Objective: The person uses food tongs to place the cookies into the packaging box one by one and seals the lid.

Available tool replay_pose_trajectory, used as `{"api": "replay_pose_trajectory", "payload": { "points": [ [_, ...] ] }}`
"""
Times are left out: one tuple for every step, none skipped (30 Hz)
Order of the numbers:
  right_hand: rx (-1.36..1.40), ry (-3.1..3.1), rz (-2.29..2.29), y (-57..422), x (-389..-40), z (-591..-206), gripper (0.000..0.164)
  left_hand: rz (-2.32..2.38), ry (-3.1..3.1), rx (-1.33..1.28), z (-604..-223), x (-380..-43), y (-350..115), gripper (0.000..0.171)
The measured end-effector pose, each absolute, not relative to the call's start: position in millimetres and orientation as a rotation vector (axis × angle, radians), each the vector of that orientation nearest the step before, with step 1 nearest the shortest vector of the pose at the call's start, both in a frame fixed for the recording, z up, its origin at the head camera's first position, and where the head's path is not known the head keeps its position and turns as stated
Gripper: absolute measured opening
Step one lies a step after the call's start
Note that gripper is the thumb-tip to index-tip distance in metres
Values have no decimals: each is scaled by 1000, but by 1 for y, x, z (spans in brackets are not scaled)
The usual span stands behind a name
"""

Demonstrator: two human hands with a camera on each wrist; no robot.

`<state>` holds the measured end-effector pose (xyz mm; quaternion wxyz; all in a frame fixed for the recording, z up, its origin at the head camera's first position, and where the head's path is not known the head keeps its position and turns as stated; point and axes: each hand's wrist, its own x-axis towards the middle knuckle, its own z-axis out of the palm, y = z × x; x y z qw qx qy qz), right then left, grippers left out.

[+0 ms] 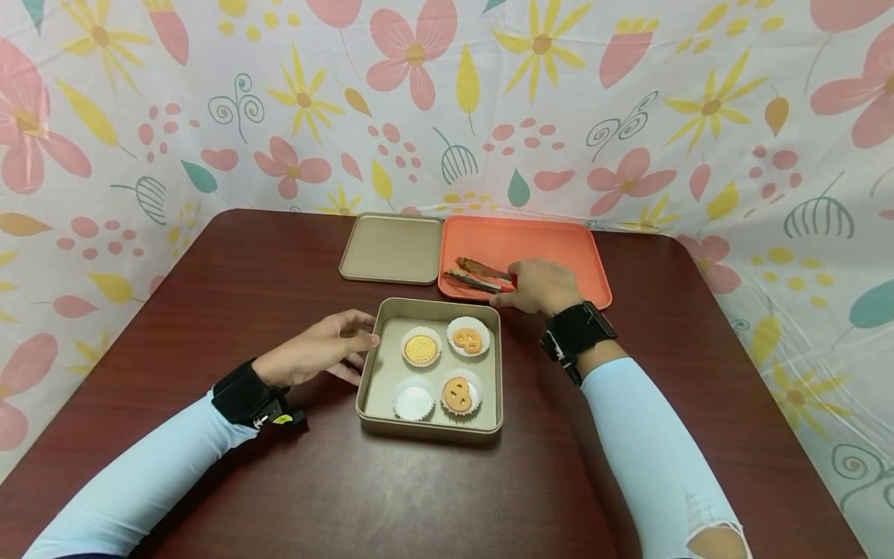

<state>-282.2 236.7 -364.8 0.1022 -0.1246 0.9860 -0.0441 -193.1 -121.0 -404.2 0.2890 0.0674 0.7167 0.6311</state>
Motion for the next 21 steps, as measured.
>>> {"api": "replay_pose_trajectory", "payload": {
  "points": [
    [-370, 2907, -141, 237, -283, -366, 65, 1686, 1913, 180, -404, -193, -121, 56],
    [-369, 2903, -151, 237, -283, -367, 66, 1686, 1912, 181, -404, -193, -121, 56],
    [-367, 2899, -164, 238, -284, -368, 67, 1686, 1911, 180, -404, -193, -122, 56],
    [-362, 2895, -173, 238, -284, -369, 68, 1687, 1909, 180, -404, -193, -122, 56],
    [-356, 2889, -185, 239, -284, -369, 68, 1686, 1907, 179, -404, -193, -122, 56],
    [-353, 2885, -192, 239, -284, -370, 68, 1687, 1905, 179, -404, -193, -122, 56],
    [-351, 2882, -200, 240, -284, -371, 67, 1686, 1905, 180, -404, -193, -122, 55],
    [-349, 2881, -208, 240, -284, -371, 67, 1685, 1905, 180, -404, -193, -122, 55],
    [-349, 2879, -214, 240, -284, -371, 67, 1685, 1907, 179, -404, -193, -122, 55],
    [-351, 2879, -218, 241, -284, -371, 67, 1685, 1908, 179, -404, -193, -122, 54],
    [-353, 2878, -221, 241, -284, -371, 67, 1685, 1910, 179, -404, -193, -122, 54],
    [-355, 2877, -222, 241, -284, -371, 67, 1684, 1912, 178, -404, -193, -122, 54],
    [-357, 2876, -220, 241, -283, -371, 67, 1683, 1912, 178, -404, -193, -122, 54],
    [-357, 2876, -217, 241, -283, -370, 68, 1683, 1912, 177, -404, -193, -122, 54],
    [-359, 2878, -215, 240, -283, -370, 68, 1683, 1912, 176, -403, -193, -121, 54],
    [-360, 2882, -212, 240, -282, -370, 68, 1683, 1912, 177, -403, -193, -121, 54],
    [-360, 2885, -211, 241, -282, -370, 68, 1682, 1911, 178, -403, -193, -121, 54],
    [-361, 2887, -210, 240, -282, -371, 67, 1682, 1910, 178, -403, -193, -121, 54],
    [-362, 2892, -209, 240, -282, -371, 66, 1683, 1910, 179, -403, -193, -121, 54],
    [-363, 2896, -208, 241, -281, -371, 64, 1683, 1909, 180, -404, -193, -121, 54],
    [-364, 2900, -209, 241, -281, -372, 63, 1682, 1910, 180, -404, -193, -121, 55]
  ]
}}
